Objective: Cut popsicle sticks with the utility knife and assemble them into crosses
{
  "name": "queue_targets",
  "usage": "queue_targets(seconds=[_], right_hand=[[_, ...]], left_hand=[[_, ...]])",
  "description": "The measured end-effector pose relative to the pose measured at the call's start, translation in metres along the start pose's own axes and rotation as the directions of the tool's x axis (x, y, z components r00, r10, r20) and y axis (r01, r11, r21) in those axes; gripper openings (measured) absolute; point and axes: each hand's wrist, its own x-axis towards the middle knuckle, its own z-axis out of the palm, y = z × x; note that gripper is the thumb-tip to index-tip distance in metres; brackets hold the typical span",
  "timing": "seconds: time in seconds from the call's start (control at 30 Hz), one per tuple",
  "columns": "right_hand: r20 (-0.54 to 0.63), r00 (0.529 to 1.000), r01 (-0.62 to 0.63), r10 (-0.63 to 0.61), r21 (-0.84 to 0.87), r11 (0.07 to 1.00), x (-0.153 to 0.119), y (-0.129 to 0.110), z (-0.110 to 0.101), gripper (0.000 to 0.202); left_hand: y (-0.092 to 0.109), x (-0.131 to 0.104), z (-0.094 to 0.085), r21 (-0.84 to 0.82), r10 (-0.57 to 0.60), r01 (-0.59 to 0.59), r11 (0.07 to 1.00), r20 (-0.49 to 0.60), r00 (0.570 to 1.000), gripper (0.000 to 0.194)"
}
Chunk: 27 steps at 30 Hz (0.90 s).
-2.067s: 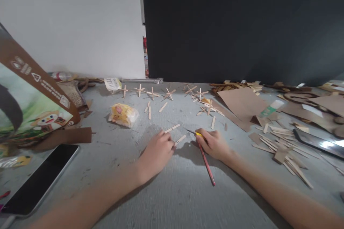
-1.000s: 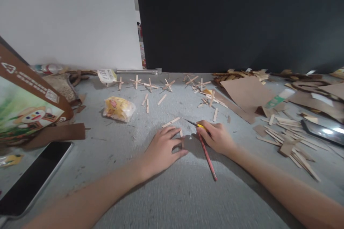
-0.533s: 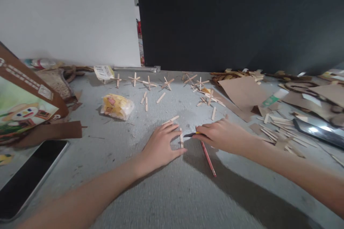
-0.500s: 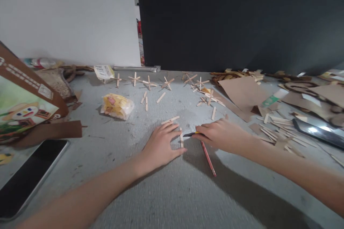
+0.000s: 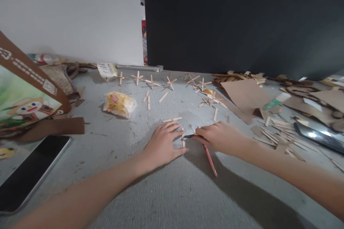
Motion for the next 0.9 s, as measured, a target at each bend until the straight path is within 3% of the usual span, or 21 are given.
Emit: queue_targets(seconds=[0.9], right_hand=[[0.057,0.998,-0.042,0.040,0.030,0.999,0.0001,-0.0024,0.0021,0.037]], left_hand=[[-0.0041,-0.0017,0.0021,0.022,0.017,-0.017,1.000,0.000,1.000,0.058]])
